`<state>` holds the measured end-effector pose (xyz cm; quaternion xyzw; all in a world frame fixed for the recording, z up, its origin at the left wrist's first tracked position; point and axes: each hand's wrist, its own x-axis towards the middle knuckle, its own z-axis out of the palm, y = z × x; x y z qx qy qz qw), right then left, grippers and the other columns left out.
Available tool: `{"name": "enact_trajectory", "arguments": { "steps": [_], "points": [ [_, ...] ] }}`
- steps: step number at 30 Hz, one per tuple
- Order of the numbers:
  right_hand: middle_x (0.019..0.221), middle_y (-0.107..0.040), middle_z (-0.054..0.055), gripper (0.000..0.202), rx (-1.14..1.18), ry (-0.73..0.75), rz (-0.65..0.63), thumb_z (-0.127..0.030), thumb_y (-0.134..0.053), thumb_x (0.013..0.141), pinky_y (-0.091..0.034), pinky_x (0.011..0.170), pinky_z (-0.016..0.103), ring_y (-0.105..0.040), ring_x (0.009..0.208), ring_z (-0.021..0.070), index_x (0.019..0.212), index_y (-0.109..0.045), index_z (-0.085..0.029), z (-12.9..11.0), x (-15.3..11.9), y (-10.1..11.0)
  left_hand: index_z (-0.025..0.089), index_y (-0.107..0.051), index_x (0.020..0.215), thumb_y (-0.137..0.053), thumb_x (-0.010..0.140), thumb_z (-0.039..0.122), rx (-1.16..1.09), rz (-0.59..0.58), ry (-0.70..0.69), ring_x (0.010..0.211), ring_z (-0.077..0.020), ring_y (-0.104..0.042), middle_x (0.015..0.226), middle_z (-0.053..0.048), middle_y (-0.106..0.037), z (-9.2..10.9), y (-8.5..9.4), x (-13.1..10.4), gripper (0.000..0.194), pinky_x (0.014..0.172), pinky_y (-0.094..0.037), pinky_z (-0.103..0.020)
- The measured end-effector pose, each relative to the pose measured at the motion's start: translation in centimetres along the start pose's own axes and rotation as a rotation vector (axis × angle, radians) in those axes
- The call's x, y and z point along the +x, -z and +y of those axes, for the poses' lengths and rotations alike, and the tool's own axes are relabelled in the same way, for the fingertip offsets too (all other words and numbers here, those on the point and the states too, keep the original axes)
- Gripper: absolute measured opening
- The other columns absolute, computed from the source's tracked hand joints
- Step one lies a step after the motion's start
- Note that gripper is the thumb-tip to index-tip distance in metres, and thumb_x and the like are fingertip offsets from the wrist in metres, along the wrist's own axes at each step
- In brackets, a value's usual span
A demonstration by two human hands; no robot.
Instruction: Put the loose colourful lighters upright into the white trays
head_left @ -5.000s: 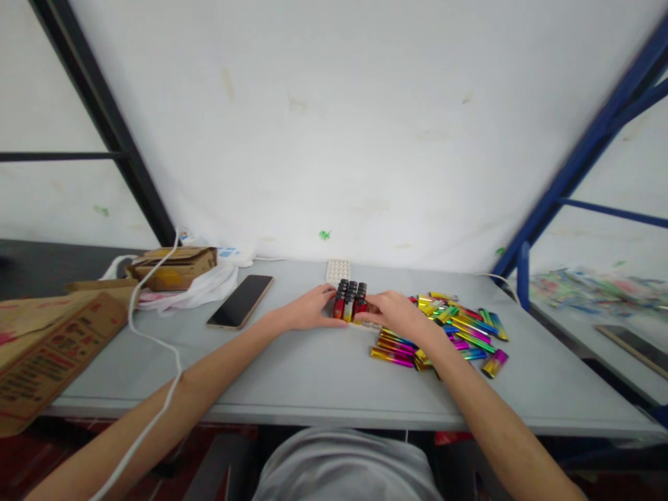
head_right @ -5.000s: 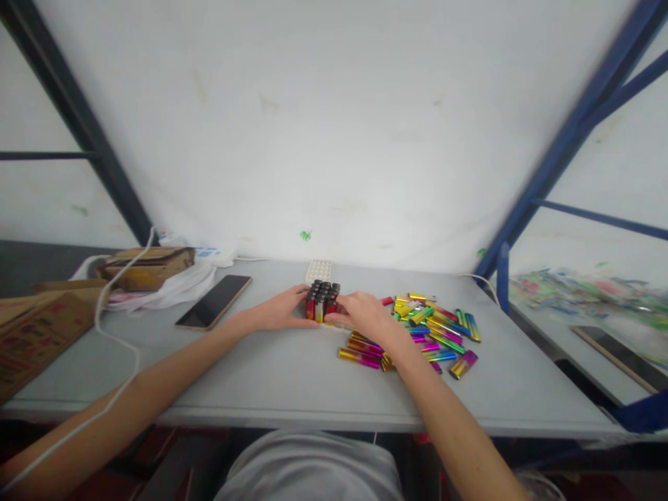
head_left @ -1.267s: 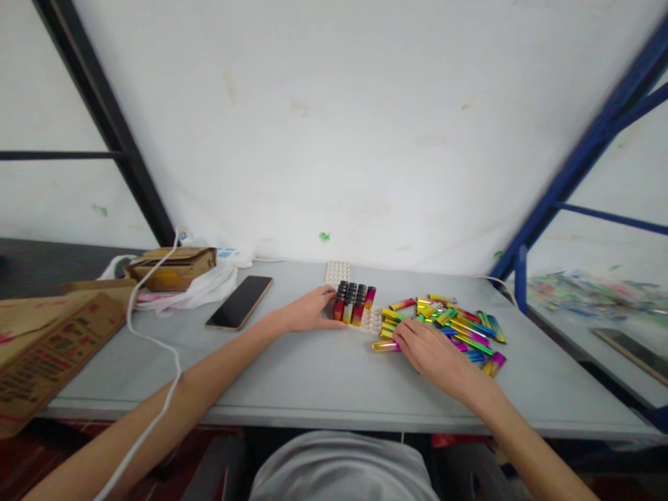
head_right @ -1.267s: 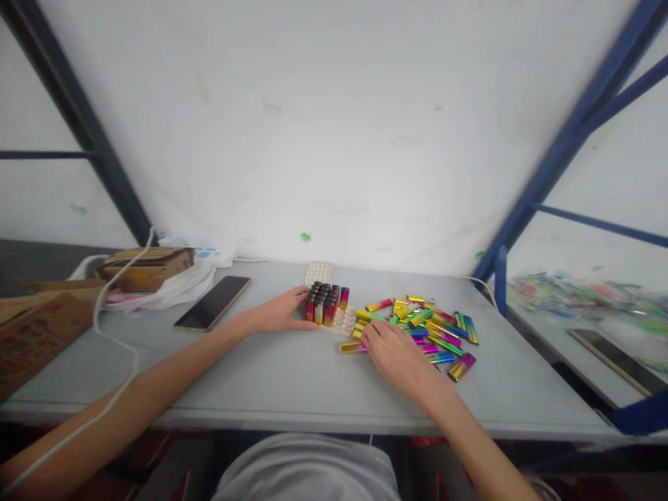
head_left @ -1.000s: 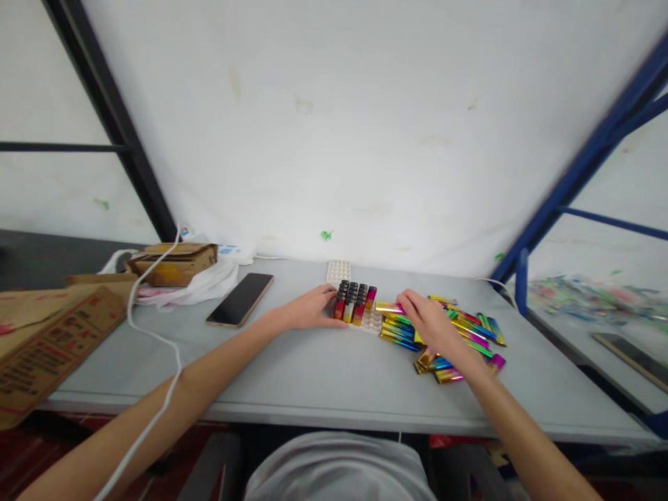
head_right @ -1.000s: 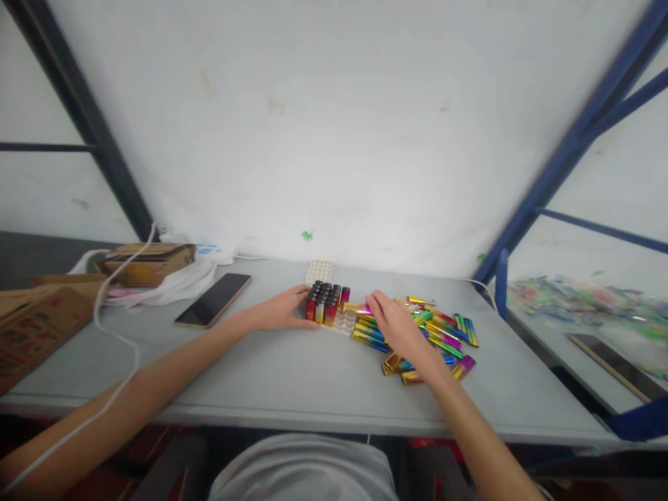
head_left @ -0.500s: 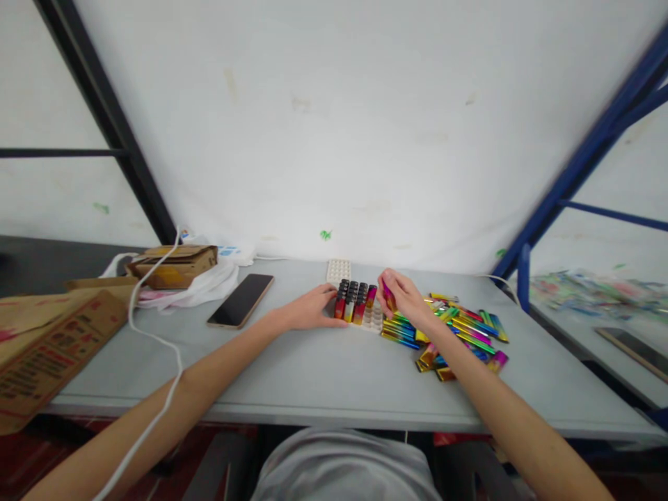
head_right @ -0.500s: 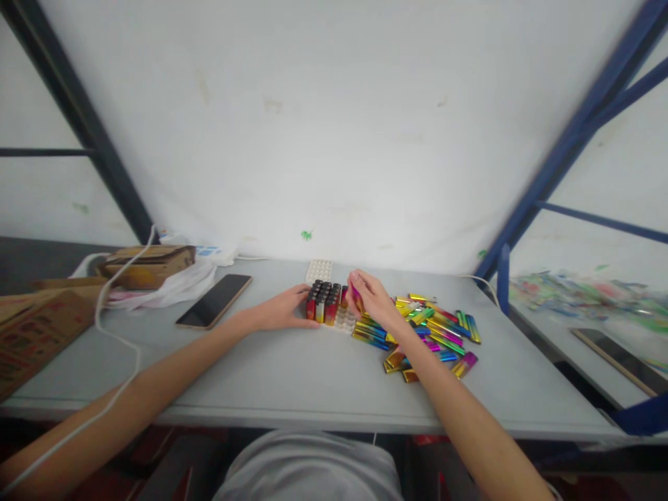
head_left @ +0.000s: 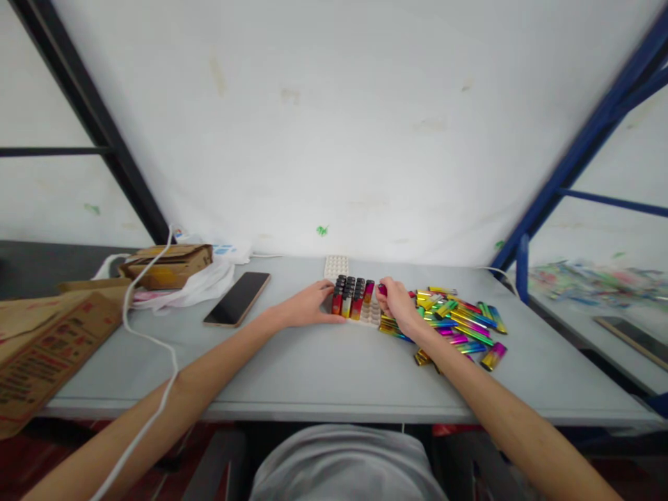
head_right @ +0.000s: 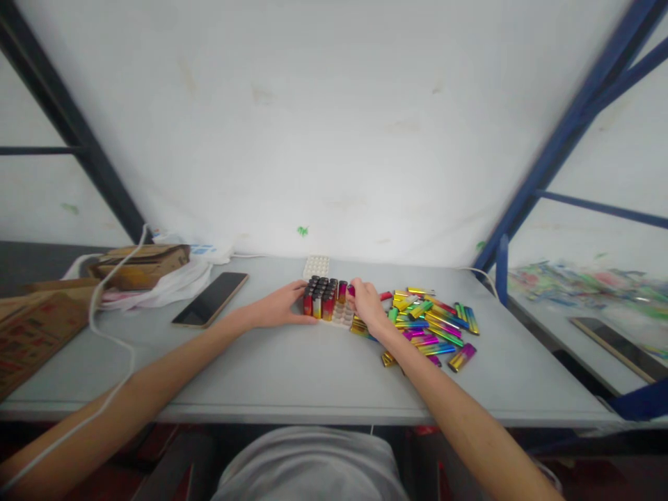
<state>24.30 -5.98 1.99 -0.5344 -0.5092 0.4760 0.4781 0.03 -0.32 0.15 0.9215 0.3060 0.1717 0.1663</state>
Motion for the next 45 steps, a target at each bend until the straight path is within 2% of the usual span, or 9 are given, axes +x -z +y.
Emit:
{"name": "enact_trajectory", "arguments": {
  "steps": [6,9,13,17,20,23,28,39,45],
  "points": [
    [0.046,-0.024,-0.006,0.045,0.000,0.061,-0.028,-0.046,-0.042,0.092,-0.012,0.040,0.025,-0.017,0.042,0.0092,0.053,-0.029,-0.026,0.5,0.2,0.1,0.018,-0.066,0.124,-0.071,0.082,0.070,-0.001,0.009,0.009,0.130,-0.0338,-0.055,0.136,-0.014,-0.061,0.1,0.1,-0.1,0.067,0.116,-0.042,-0.041],
    [0.047,-0.025,-0.006,0.054,-0.019,0.077,-0.030,-0.063,-0.041,0.094,-0.015,0.039,0.024,-0.020,0.041,0.0092,0.056,-0.033,-0.025,0.7,0.6,0.4,0.019,-0.065,0.126,-0.072,0.083,0.068,0.001,0.003,0.007,0.130,-0.0330,-0.055,0.137,-0.013,-0.061,0.2,0.1,-0.1,0.066,0.116,-0.042,-0.041],
    [0.054,-0.036,-0.006,0.065,-0.050,0.209,-0.049,-0.081,-0.036,0.092,-0.025,0.041,0.024,-0.031,0.043,0.0103,0.077,-0.057,-0.021,0.4,0.8,1.5,0.018,-0.065,0.126,-0.071,0.084,0.068,0.000,-0.003,-0.004,0.130,-0.0327,-0.055,0.138,-0.014,-0.060,0.0,0.1,-0.1,0.066,0.116,-0.042,-0.040],
    [0.075,-0.057,-0.001,0.056,-0.222,0.425,-0.037,-0.073,-0.042,0.097,-0.046,0.056,0.026,-0.053,0.060,0.0133,0.103,-0.064,-0.021,-0.3,0.5,2.7,0.016,-0.066,0.121,-0.071,0.083,0.070,0.009,0.013,0.000,0.126,-0.0330,-0.058,0.134,-0.014,-0.061,-0.1,0.0,-0.1,0.066,0.114,-0.043,-0.039],
    [0.093,-0.065,0.005,0.048,-0.387,0.574,0.005,-0.067,-0.054,0.095,-0.053,0.074,0.029,-0.062,0.082,0.0173,0.099,-0.065,-0.020,-0.6,0.3,3.1,0.016,-0.066,0.119,-0.070,0.083,0.070,0.021,0.007,0.004,0.126,-0.0327,-0.058,0.134,-0.014,-0.061,0.0,0.0,-0.1,0.065,0.113,-0.044,-0.039],
    [0.085,-0.065,0.004,0.043,-0.536,0.655,0.039,-0.062,-0.060,0.094,-0.051,0.074,0.031,-0.061,0.078,0.0182,0.091,-0.067,-0.019,-0.6,0.3,3.2,0.016,-0.066,0.121,-0.069,0.084,0.070,0.028,-0.003,0.010,0.128,-0.0323,-0.056,0.134,-0.014,-0.061,0.2,0.1,0.0,0.066,0.114,-0.043,-0.038],
    [0.070,-0.069,0.002,0.039,-0.631,0.600,0.101,-0.057,-0.065,0.094,-0.044,0.063,0.029,-0.058,0.063,0.0167,0.086,-0.069,-0.019,-0.3,0.4,3.2,0.016,-0.067,0.120,-0.070,0.083,0.070,0.015,0.008,0.004,0.130,-0.0337,-0.055,0.135,-0.014,-0.062,0.1,0.1,0.0,0.065,0.114,-0.043,-0.040],
    [0.080,-0.076,0.004,0.032,-0.770,0.697,-0.044,-0.050,-0.070,0.093,-0.044,0.067,0.028,-0.063,0.067,0.0173,0.087,-0.075,-0.019,0.3,0.9,3.4,0.018,-0.064,0.128,-0.072,0.084,0.068,0.011,0.014,-0.012,0.128,-0.0323,-0.056,0.137,-0.014,-0.061,0.0,0.0,-0.1,0.067,0.112,-0.044,-0.040],
    [0.082,-0.077,0.006,0.033,-0.950,0.591,-0.019,-0.052,-0.069,0.094,-0.043,0.068,0.029,-0.067,0.072,0.0204,0.088,-0.075,-0.021,0.2,1.1,3.5,0.019,-0.063,0.130,-0.072,0.084,0.066,-0.003,0.004,0.000,0.130,-0.0322,-0.055,0.140,-0.014,-0.060,0.2,0.1,-0.1,0.067,0.113,-0.043,-0.040]
  ]
}}
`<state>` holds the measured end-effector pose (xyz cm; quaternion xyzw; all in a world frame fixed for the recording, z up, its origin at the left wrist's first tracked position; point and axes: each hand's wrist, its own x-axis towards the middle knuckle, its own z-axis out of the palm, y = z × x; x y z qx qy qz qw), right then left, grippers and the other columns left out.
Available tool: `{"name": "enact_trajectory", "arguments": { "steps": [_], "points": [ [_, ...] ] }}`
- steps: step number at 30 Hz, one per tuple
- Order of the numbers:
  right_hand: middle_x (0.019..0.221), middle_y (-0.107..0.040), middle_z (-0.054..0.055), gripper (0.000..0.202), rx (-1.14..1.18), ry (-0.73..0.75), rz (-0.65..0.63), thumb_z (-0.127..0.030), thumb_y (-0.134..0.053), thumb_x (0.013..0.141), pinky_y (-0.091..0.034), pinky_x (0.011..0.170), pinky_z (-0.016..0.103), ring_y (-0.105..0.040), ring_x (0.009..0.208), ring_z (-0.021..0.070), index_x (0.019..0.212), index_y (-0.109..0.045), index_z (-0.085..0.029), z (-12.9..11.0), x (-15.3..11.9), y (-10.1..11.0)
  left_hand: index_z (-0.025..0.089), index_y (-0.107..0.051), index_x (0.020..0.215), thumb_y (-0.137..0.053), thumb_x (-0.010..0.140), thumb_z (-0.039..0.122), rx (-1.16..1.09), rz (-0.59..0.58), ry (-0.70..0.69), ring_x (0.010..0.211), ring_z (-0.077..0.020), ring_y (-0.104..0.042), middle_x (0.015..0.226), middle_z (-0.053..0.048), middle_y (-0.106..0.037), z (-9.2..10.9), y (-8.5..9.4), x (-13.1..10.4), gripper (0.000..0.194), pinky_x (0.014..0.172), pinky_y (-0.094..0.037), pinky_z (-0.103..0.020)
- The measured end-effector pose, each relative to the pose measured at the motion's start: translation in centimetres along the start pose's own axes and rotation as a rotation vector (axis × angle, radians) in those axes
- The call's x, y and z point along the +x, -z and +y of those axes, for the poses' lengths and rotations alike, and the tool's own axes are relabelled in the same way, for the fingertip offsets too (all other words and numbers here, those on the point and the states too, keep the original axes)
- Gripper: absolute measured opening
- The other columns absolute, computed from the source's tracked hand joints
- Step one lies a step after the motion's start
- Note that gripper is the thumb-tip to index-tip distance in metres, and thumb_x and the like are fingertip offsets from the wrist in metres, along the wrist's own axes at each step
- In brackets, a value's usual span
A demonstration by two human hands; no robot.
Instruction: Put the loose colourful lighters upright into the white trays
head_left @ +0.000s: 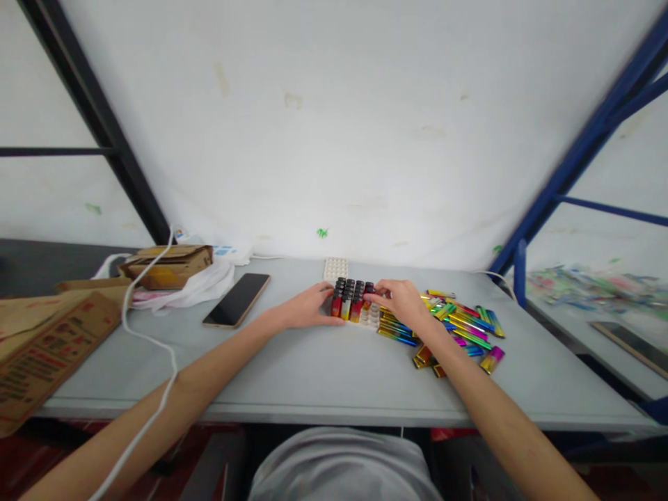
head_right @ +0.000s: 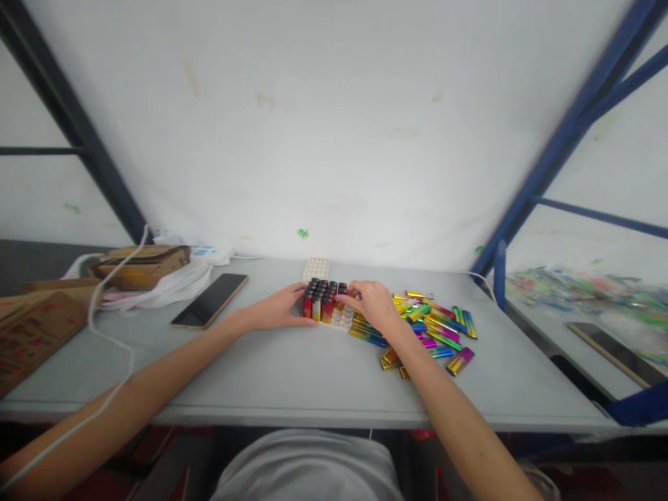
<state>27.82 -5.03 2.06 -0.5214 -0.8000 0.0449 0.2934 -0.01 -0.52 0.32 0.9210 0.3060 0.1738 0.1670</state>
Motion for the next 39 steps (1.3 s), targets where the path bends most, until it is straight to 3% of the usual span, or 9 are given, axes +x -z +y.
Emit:
{"name": "enact_trajectory", "arguments": {
  "steps": [6,11,16,21,24,29,31,35,39],
  "points": [
    [0.076,-0.076,0.005,0.037,0.009,-0.047,-0.204,-0.051,-0.060,0.098,-0.044,0.066,0.029,-0.067,0.068,0.0199,0.090,-0.076,-0.019,0.9,-0.4,2.8,0.017,-0.066,0.124,-0.073,0.083,0.065,0.022,-0.011,0.022,0.130,-0.0323,-0.055,0.137,-0.014,-0.061,0.1,0.0,0.1,0.064,0.114,-0.043,-0.039],
    [0.086,-0.078,0.006,0.029,0.109,-0.040,-0.437,-0.046,-0.069,0.089,-0.050,0.075,0.030,-0.070,0.079,0.0223,0.092,-0.078,-0.018,3.1,-1.4,5.4,0.017,-0.066,0.119,-0.071,0.083,0.069,0.050,-0.003,0.016,0.126,-0.0317,-0.058,0.134,-0.015,-0.061,-0.2,-0.2,0.1,0.064,0.111,-0.046,-0.039],
    [0.092,-0.077,0.008,0.028,-0.080,-0.081,-0.464,-0.040,-0.078,0.080,-0.050,0.078,0.032,-0.070,0.086,0.0251,0.099,-0.078,-0.018,3.3,-1.9,5.8,0.016,-0.067,0.116,-0.070,0.082,0.072,0.049,0.018,0.003,0.125,-0.0317,-0.058,0.133,-0.014,-0.063,-0.1,-0.1,0.1,0.065,0.111,-0.046,-0.038],
    [0.094,-0.077,0.008,0.022,-0.147,-0.061,-0.470,-0.037,-0.077,0.083,-0.049,0.078,0.031,-0.069,0.087,0.0247,0.095,-0.076,-0.018,3.0,-2.0,5.4,0.017,-0.065,0.125,-0.070,0.083,0.071,0.029,0.012,-0.007,0.129,-0.0318,-0.057,0.138,-0.014,-0.061,0.0,0.0,0.0,0.069,0.115,-0.043,-0.039],
    [0.093,-0.077,0.009,0.020,-0.098,-0.010,-0.389,-0.037,-0.065,0.093,-0.048,0.080,0.033,-0.069,0.085,0.0243,0.095,-0.074,-0.019,2.9,-2.0,5.3,0.018,-0.064,0.128,-0.070,0.083,0.071,0.023,0.013,-0.016,0.131,-0.0315,-0.055,0.140,-0.014,-0.060,-0.1,-0.1,0.0,0.070,0.117,-0.041,-0.039],
    [0.076,-0.072,0.005,0.041,0.108,-0.049,-0.166,-0.044,-0.035,0.107,-0.048,0.075,0.033,-0.065,0.071,0.0205,0.092,-0.064,-0.020,2.0,-1.7,5.1,0.018,-0.067,0.121,-0.070,0.083,0.072,0.015,0.018,-0.014,0.129,-0.0329,-0.056,0.137,-0.014,-0.062,-0.2,-0.2,0.1,0.066,0.114,-0.044,-0.039],
    [0.070,-0.067,0.002,0.043,0.187,-0.089,-0.085,-0.051,-0.037,0.105,-0.046,0.068,0.031,-0.059,0.063,0.0182,0.095,-0.065,-0.020,1.7,-1.4,4.9,0.018,-0.067,0.122,-0.070,0.083,0.072,0.006,0.017,-0.019,0.130,-0.0334,-0.056,0.138,-0.014,-0.062,-0.2,-0.2,0.1,0.066,0.114,-0.044,-0.041],
    [0.064,-0.057,-0.002,0.050,0.364,-0.148,0.075,-0.065,-0.060,0.091,-0.040,0.058,0.029,-0.048,0.058,0.0159,0.105,-0.071,-0.018,1.7,-0.8,3.7,0.016,-0.066,0.123,-0.071,0.083,0.070,0.013,0.003,-0.007,0.131,-0.0341,-0.055,0.139,-0.016,-0.060,-0.1,-0.1,0.1,0.067,0.115,-0.043,-0.042],
    [0.064,-0.052,-0.003,0.053,0.555,-0.203,0.150,-0.072,-0.068,0.082,-0.041,0.058,0.028,-0.048,0.062,0.0147,0.076,-0.060,-0.020,2.0,-0.3,1.8,0.016,-0.067,0.122,-0.071,0.083,0.069,0.024,-0.006,0.016,0.130,-0.0335,-0.055,0.138,-0.015,-0.060,-0.1,-0.1,0.1,0.066,0.114,-0.043,-0.040]
  ]
}}
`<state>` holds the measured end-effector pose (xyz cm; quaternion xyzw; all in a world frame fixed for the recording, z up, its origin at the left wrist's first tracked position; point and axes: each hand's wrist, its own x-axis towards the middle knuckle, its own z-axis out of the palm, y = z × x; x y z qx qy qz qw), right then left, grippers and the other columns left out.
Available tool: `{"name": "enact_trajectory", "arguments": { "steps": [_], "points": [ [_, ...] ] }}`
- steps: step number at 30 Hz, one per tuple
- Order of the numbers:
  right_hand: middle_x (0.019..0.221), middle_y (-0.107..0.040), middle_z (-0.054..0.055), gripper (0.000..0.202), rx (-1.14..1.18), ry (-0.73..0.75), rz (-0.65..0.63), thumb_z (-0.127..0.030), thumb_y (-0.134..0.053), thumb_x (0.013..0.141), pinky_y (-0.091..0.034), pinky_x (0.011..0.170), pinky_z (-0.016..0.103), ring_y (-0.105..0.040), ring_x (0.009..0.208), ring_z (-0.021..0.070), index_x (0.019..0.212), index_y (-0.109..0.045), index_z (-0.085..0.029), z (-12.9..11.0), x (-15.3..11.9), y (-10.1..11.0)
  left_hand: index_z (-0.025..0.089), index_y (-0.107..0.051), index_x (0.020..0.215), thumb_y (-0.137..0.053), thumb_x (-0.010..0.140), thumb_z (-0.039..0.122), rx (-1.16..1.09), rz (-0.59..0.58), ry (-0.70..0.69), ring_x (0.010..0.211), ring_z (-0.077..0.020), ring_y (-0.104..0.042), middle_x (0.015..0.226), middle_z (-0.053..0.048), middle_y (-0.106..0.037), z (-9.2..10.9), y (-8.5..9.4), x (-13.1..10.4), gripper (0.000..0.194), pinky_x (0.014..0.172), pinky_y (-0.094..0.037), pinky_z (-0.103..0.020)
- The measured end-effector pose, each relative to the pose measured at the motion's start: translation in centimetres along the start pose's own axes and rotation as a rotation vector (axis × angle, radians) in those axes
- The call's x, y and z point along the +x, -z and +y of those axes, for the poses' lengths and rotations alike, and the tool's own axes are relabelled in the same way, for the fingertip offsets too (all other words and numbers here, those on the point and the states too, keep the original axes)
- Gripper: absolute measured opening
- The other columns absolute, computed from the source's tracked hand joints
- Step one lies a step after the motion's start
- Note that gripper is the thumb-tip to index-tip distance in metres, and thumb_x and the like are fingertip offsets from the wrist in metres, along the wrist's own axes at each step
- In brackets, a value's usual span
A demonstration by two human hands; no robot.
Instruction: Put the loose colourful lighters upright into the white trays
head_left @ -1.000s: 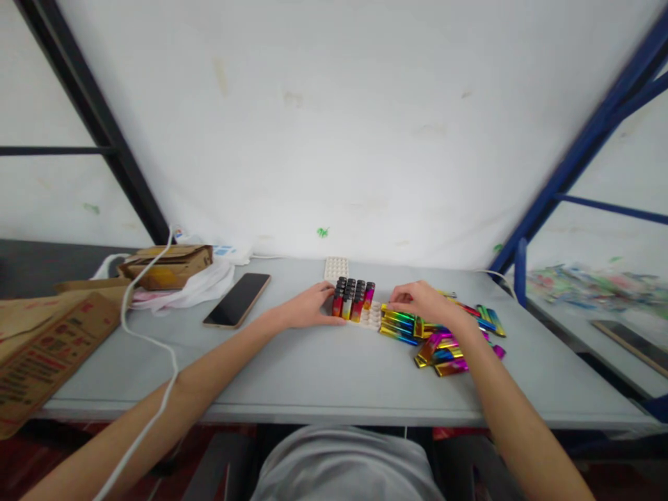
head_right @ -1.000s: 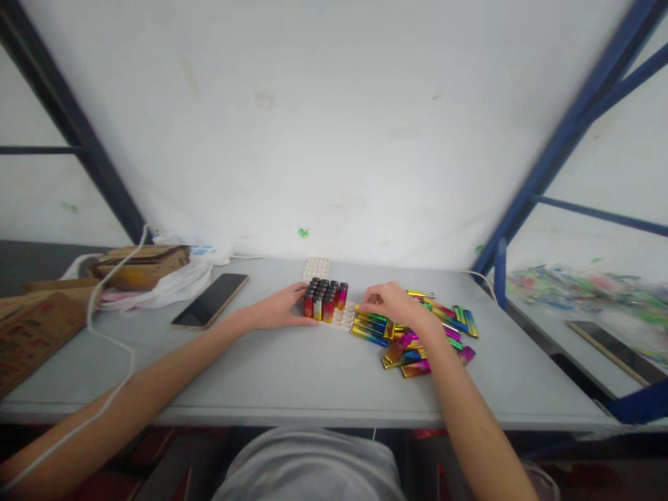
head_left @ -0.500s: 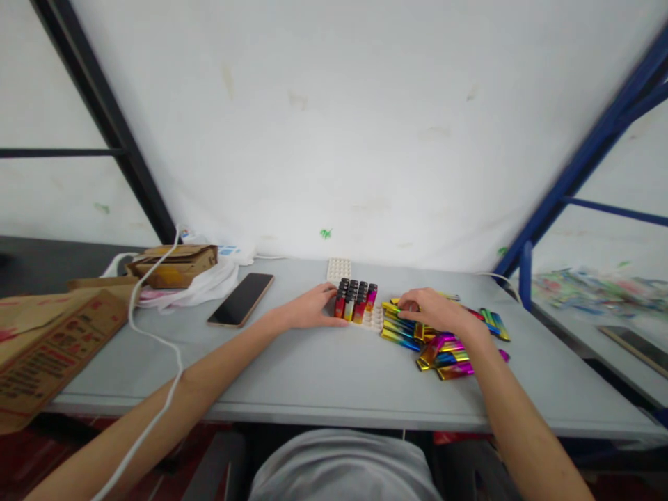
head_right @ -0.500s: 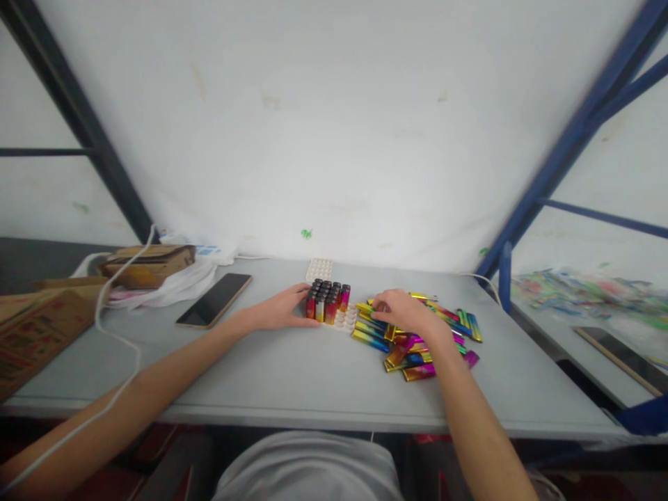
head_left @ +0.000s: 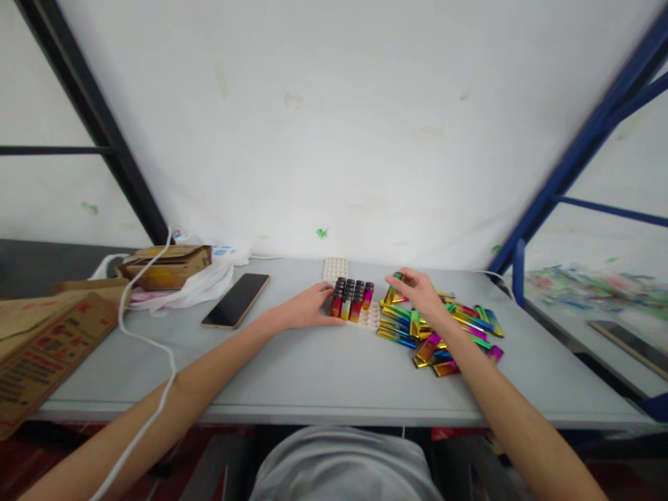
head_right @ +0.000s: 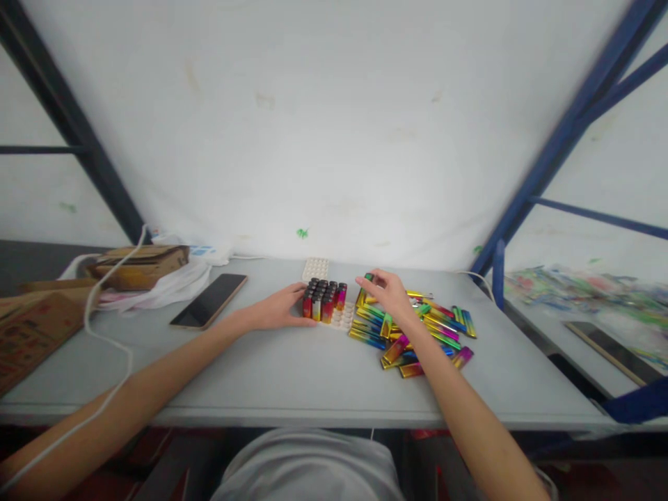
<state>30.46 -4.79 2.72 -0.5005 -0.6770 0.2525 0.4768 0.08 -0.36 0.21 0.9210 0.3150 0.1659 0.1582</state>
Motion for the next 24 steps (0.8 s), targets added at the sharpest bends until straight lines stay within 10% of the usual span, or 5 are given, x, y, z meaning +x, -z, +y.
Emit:
{"name": "enact_trajectory", "arguments": {
  "steps": [6,10,15,20,24],
  "points": [
    [0.084,-0.065,0.001,0.050,0.285,-0.087,-0.141,-0.073,-0.052,0.092,-0.052,0.067,0.028,-0.063,0.073,0.0167,0.096,-0.053,-0.024,-0.4,-0.8,-1.9,0.019,-0.064,0.130,-0.071,0.084,0.068,-0.016,0.019,-0.023,0.130,-0.0318,-0.055,0.139,-0.013,-0.060,-0.1,-0.1,-0.1,0.068,0.115,-0.042,-0.040],
    [0.061,-0.046,-0.008,0.046,0.415,-0.127,-0.196,-0.072,-0.054,0.092,-0.047,0.054,0.025,-0.045,0.049,0.0118,0.102,-0.050,-0.027,-1.2,-1.2,-2.5,0.020,-0.063,0.133,-0.072,0.084,0.067,-0.022,0.011,-0.028,0.130,-0.0320,-0.055,0.140,-0.013,-0.059,-0.1,-0.1,-0.1,0.069,0.115,-0.042,-0.041],
    [0.060,-0.025,-0.009,0.057,0.448,-0.250,-0.203,-0.081,-0.049,0.089,-0.017,0.041,0.021,-0.019,0.045,0.0084,0.082,-0.048,-0.025,-1.2,-1.2,-3.4,0.020,-0.063,0.131,-0.073,0.083,0.067,-0.026,0.014,-0.027,0.131,-0.0322,-0.054,0.141,-0.013,-0.059,-0.1,-0.1,-0.1,0.068,0.115,-0.042,-0.041],
    [0.054,-0.019,-0.007,0.073,0.399,-0.320,-0.184,-0.093,-0.026,0.085,-0.013,0.042,0.026,-0.014,0.045,0.0093,0.059,-0.028,-0.025,-1.6,-1.4,-4.5,0.020,-0.064,0.129,-0.071,0.083,0.069,-0.012,0.017,-0.026,0.130,-0.0322,-0.055,0.140,-0.014,-0.059,-0.3,-0.2,-0.1,0.068,0.114,-0.043,-0.040],
    [0.050,-0.017,-0.007,0.065,0.379,-0.379,-0.090,-0.081,-0.042,0.087,-0.011,0.043,0.026,-0.013,0.044,0.0087,0.055,-0.027,-0.026,-1.5,-1.4,-5.0,0.016,-0.063,0.129,-0.071,0.083,0.069,-0.020,0.008,-0.026,0.132,-0.0335,-0.054,0.140,-0.016,-0.059,-0.3,-0.2,-0.1,0.070,0.115,-0.042,-0.042]
  ]
}}
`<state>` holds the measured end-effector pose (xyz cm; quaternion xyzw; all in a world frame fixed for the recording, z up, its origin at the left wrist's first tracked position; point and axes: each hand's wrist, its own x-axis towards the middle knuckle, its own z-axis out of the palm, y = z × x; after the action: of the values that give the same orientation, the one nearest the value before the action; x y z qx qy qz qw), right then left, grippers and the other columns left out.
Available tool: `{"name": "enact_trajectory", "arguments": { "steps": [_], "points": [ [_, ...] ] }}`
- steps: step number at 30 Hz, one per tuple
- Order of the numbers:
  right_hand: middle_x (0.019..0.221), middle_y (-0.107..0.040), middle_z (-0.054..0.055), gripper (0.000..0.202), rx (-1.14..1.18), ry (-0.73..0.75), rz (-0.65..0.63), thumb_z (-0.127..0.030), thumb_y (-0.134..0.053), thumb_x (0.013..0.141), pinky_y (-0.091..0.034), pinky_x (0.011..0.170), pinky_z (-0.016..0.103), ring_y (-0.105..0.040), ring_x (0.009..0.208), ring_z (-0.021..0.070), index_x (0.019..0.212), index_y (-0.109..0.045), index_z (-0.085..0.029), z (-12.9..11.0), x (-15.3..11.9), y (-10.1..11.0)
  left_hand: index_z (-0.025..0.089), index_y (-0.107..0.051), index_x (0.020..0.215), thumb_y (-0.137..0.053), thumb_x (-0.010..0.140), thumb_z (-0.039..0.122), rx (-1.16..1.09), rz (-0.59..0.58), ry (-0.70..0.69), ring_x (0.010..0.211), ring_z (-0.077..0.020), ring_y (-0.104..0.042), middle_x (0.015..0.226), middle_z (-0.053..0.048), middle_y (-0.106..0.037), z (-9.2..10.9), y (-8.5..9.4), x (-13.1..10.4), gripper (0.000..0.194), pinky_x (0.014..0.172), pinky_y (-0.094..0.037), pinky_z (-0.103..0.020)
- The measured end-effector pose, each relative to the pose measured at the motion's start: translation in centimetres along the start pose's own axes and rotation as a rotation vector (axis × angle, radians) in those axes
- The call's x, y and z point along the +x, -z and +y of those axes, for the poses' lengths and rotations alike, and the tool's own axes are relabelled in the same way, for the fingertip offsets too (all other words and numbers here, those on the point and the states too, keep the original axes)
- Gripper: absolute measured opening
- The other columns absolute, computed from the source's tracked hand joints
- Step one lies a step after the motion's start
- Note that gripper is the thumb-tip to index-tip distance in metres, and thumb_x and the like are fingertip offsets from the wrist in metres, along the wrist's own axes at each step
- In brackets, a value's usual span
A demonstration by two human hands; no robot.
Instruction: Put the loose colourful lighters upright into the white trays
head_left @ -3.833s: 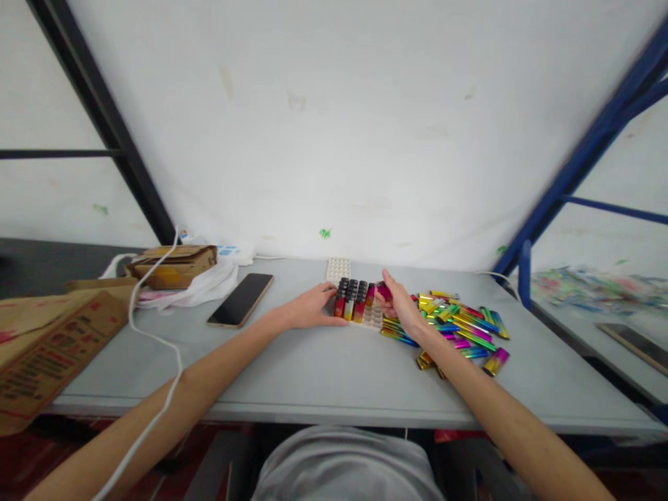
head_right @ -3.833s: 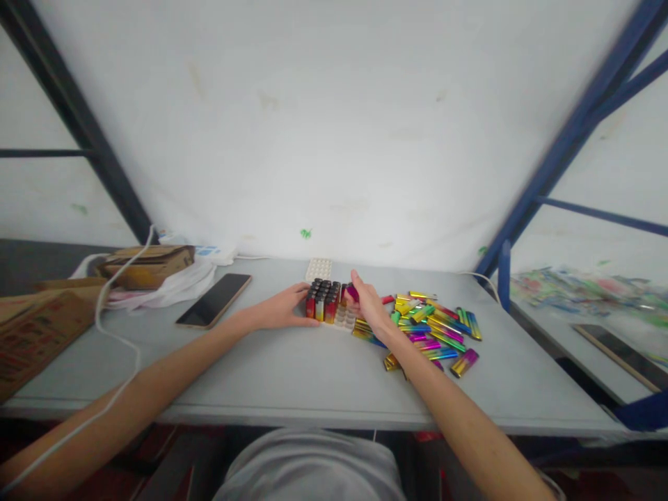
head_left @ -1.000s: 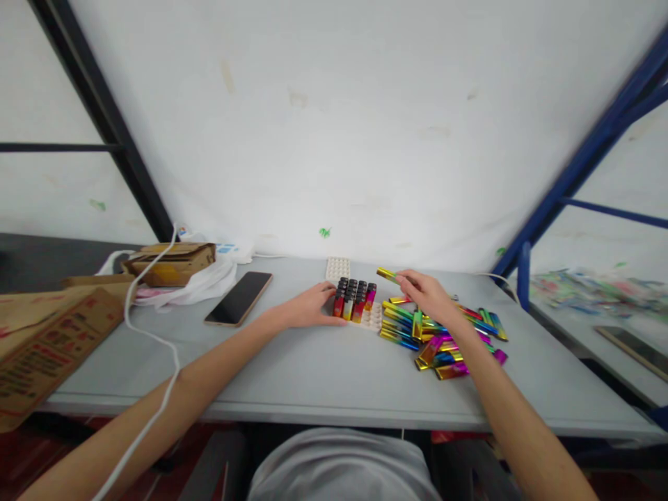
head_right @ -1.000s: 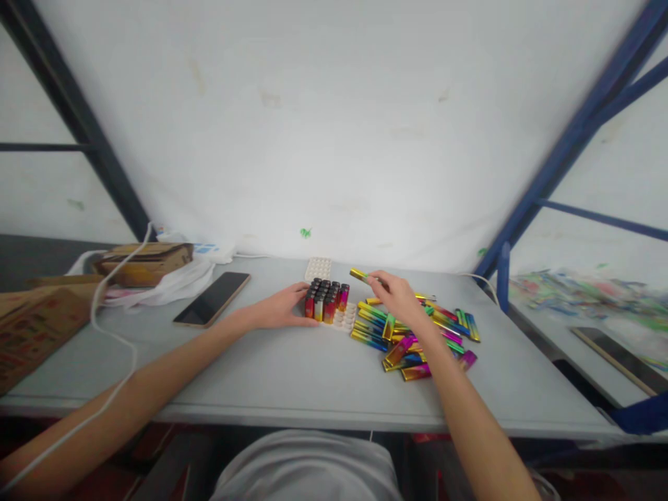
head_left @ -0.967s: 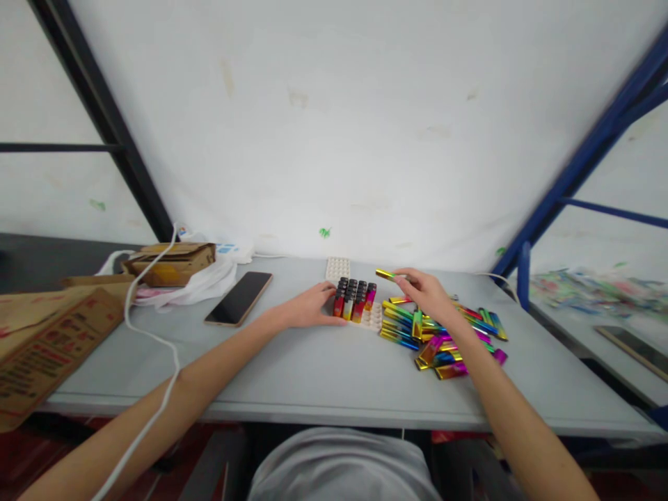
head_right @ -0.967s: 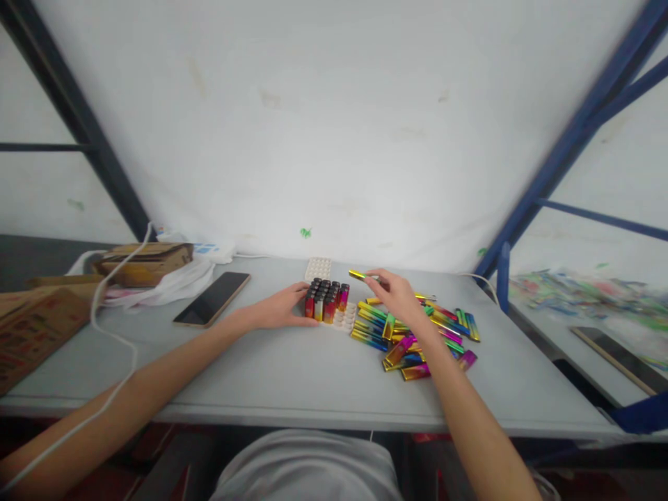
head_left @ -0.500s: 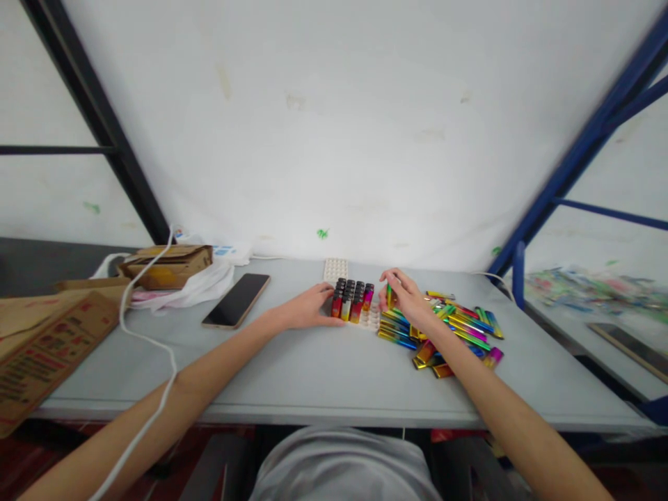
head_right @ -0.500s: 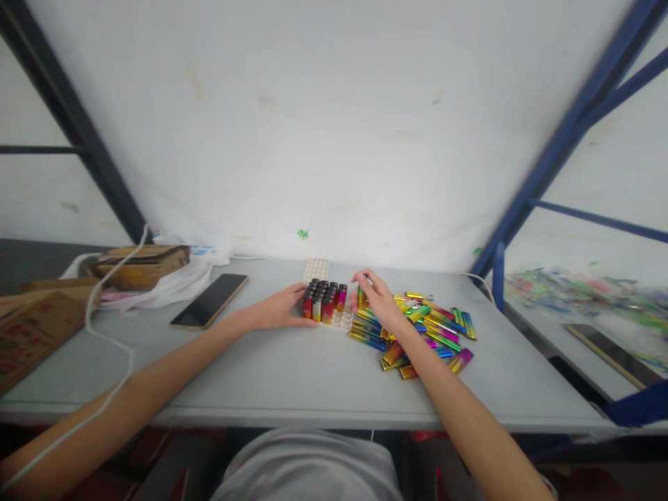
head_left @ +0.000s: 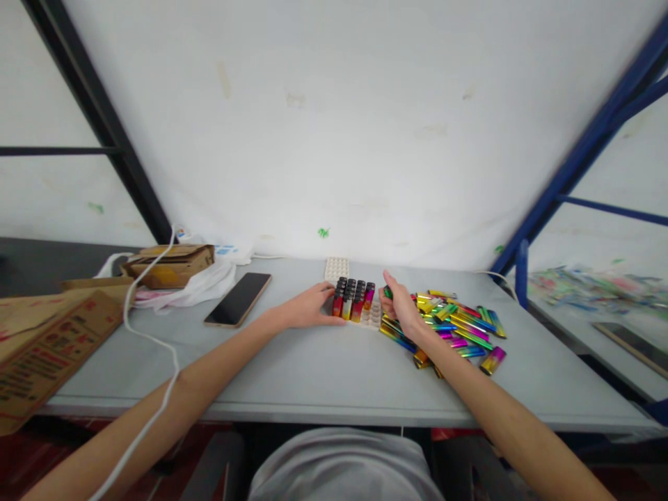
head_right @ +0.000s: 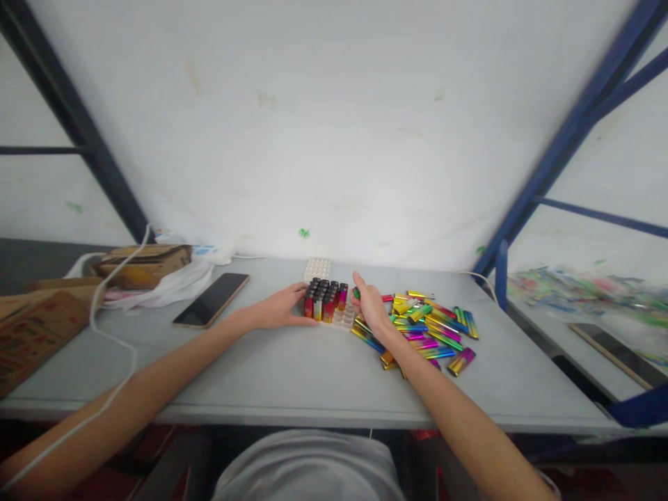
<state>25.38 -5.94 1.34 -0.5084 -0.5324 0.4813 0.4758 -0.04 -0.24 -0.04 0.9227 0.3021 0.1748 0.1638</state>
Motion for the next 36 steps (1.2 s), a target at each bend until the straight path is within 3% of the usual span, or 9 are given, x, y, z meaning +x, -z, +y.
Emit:
{"name": "enact_trajectory", "arguments": {
  "steps": [4,8,13,17,20,23,27,32,36],
  "points": [
    [0.050,-0.018,-0.007,0.048,0.036,-0.044,0.037,-0.058,-0.045,0.088,-0.009,0.042,0.026,-0.013,0.043,0.0089,0.056,-0.027,-0.026,0.3,0.3,0.1,0.017,-0.064,0.128,-0.071,0.083,0.069,-0.009,0.013,-0.008,0.131,-0.0336,-0.054,0.139,-0.015,-0.060,0.0,0.0,0.0,0.069,0.116,-0.042,-0.042],
    [0.048,-0.022,-0.006,0.039,0.019,-0.048,0.078,-0.049,-0.041,0.087,-0.012,0.040,0.026,-0.015,0.042,0.0100,0.058,-0.027,-0.027,0.6,0.6,0.2,0.017,-0.066,0.125,-0.070,0.083,0.070,-0.011,0.004,-0.003,0.131,-0.0338,-0.054,0.139,-0.015,-0.060,0.1,0.1,0.0,0.068,0.116,-0.042,-0.042],
    [0.048,-0.020,-0.006,0.045,-0.013,-0.010,0.066,-0.057,-0.037,0.092,-0.013,0.038,0.026,-0.016,0.041,0.0108,0.060,-0.026,-0.028,0.8,0.7,0.1,0.018,-0.067,0.121,-0.071,0.082,0.069,-0.011,-0.003,0.016,0.130,-0.0332,-0.055,0.137,-0.014,-0.060,0.1,0.2,0.0,0.065,0.116,-0.042,-0.041],
    [0.048,-0.023,-0.007,0.063,-0.042,-0.013,0.012,-0.079,-0.030,0.092,-0.016,0.040,0.025,-0.019,0.041,0.0099,0.060,-0.036,-0.025,0.4,0.6,0.3,0.018,-0.066,0.124,-0.072,0.082,0.070,-0.017,-0.008,0.024,0.132,-0.0337,-0.054,0.138,-0.014,-0.060,0.2,0.2,0.0,0.067,0.116,-0.042,-0.041],
    [0.054,-0.034,-0.005,0.071,-0.107,0.122,-0.021,-0.085,-0.023,0.092,-0.028,0.043,0.027,-0.031,0.043,0.0123,0.074,-0.053,-0.023,-0.4,0.4,0.7,0.019,-0.065,0.127,-0.072,0.082,0.069,-0.021,-0.012,0.030,0.133,-0.0335,-0.053,0.140,-0.014,-0.059,0.4,0.3,0.0,0.068,0.116,-0.041,-0.041],
    [0.070,-0.053,0.001,0.061,-0.323,0.394,0.048,-0.076,-0.032,0.097,-0.045,0.061,0.030,-0.052,0.064,0.0181,0.088,-0.058,-0.022,-1.1,0.0,1.4,0.018,-0.065,0.125,-0.071,0.083,0.069,-0.011,-0.016,0.024,0.131,-0.0334,-0.054,0.138,-0.014,-0.060,0.5,0.4,-0.1,0.066,0.116,-0.041,-0.042],
    [0.090,-0.064,0.008,0.049,-0.651,0.652,0.108,-0.062,-0.037,0.103,-0.047,0.084,0.035,-0.060,0.089,0.0229,0.088,-0.059,-0.021,-1.4,-0.3,1.9,0.016,-0.066,0.121,-0.071,0.084,0.069,0.014,-0.014,0.030,0.127,-0.0328,-0.057,0.134,-0.015,-0.061,0.5,0.3,0.0,0.065,0.116,-0.042,-0.040],
    [0.083,-0.070,0.004,0.037,-0.754,0.626,-0.017,-0.052,-0.044,0.105,-0.047,0.073,0.030,-0.063,0.076,0.0193,0.099,-0.064,-0.021,-1.0,-0.4,2.0,0.018,-0.065,0.123,-0.072,0.083,0.069,0.004,0.007,0.005,0.128,-0.0325,-0.056,0.136,-0.014,-0.061,0.2,0.2,0.0,0.065,0.116,-0.042,-0.042],
    [0.076,-0.071,0.002,0.033,-0.831,0.633,-0.073,-0.048,-0.049,0.104,-0.046,0.066,0.028,-0.063,0.067,0.0180,0.095,-0.064,-0.021,-1.0,-0.5,2.3,0.016,-0.066,0.119,-0.071,0.083,0.070,0.009,0.005,0.008,0.127,-0.0330,-0.057,0.134,-0.015,-0.061,0.2,0.1,0.0,0.065,0.115,-0.044,-0.042]
  ]
}}
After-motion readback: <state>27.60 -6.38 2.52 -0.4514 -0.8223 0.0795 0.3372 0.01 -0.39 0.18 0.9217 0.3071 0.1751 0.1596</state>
